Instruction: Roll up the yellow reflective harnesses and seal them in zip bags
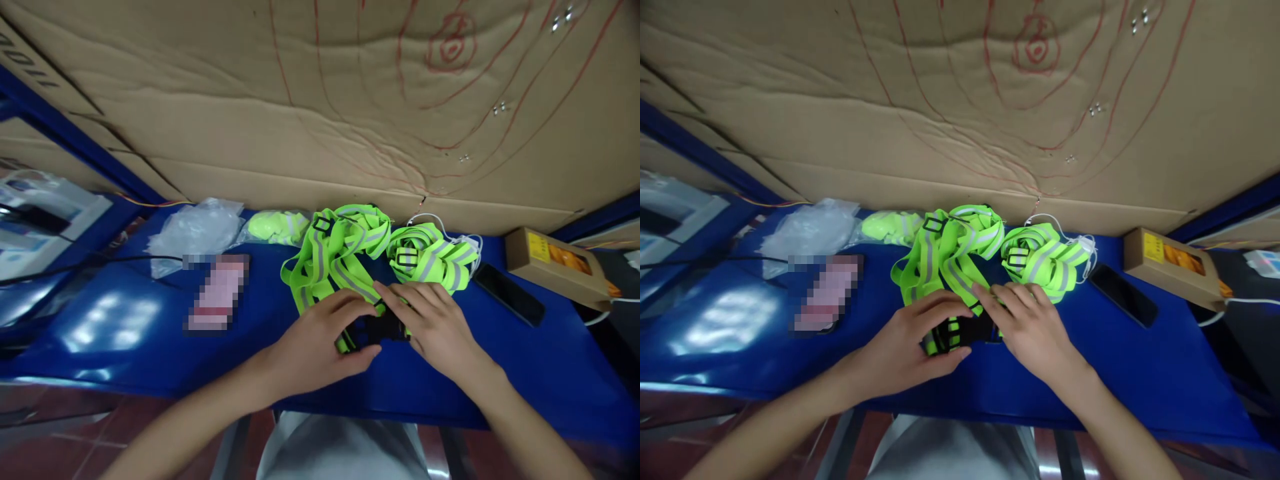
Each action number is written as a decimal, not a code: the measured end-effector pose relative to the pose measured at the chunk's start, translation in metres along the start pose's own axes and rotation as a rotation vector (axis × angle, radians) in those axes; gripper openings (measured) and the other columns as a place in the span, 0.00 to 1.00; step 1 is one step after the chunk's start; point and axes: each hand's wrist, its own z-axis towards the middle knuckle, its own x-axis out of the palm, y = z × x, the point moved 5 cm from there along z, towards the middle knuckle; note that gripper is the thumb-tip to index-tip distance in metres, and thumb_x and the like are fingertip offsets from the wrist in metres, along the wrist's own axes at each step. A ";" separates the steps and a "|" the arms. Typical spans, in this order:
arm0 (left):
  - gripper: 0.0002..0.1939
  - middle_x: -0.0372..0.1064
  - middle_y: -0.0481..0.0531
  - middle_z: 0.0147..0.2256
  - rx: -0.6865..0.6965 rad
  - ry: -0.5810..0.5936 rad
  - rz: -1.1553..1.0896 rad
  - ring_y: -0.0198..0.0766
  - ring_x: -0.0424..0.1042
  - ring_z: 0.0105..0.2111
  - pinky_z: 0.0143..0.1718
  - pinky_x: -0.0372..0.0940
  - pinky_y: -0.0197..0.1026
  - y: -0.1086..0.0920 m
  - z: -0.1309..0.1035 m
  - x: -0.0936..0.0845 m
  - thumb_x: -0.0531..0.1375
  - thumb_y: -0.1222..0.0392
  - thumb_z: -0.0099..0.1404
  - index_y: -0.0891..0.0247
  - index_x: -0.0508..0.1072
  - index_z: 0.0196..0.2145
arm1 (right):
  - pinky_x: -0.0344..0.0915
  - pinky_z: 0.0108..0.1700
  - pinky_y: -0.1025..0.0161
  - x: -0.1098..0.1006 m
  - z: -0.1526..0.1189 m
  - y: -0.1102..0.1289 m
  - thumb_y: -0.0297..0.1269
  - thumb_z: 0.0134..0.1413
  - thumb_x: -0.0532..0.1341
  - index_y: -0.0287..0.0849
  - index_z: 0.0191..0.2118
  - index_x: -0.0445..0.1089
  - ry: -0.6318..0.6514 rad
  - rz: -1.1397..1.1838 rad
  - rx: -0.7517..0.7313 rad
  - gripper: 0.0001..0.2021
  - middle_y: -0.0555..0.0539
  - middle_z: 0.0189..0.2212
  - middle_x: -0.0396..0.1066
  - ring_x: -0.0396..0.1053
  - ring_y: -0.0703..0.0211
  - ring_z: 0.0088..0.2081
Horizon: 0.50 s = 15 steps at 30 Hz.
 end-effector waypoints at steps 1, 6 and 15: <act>0.16 0.73 0.54 0.47 -0.004 0.001 0.045 0.44 0.76 0.47 0.49 0.71 0.46 -0.006 -0.002 -0.002 0.67 0.58 0.63 0.57 0.71 0.48 | 0.62 0.51 0.50 -0.004 0.000 0.003 0.21 0.63 0.53 0.42 0.72 0.55 -0.008 -0.018 -0.016 0.33 0.42 0.51 0.75 0.68 0.46 0.51; 0.17 0.75 0.54 0.44 -0.015 -0.033 0.194 0.47 0.76 0.43 0.44 0.72 0.50 -0.021 -0.009 -0.002 0.68 0.59 0.56 0.60 0.73 0.44 | 0.63 0.49 0.52 -0.016 0.000 0.017 0.19 0.60 0.53 0.36 0.69 0.60 -0.048 -0.094 -0.086 0.31 0.42 0.48 0.76 0.70 0.48 0.48; 0.18 0.78 0.50 0.47 -0.192 -0.270 0.168 0.41 0.78 0.43 0.44 0.73 0.41 -0.008 -0.070 -0.074 0.61 0.56 0.69 0.52 0.74 0.57 | 0.70 0.54 0.53 -0.048 -0.051 -0.050 0.28 0.63 0.56 0.47 0.69 0.61 -0.204 0.130 0.227 0.30 0.41 0.56 0.72 0.73 0.48 0.53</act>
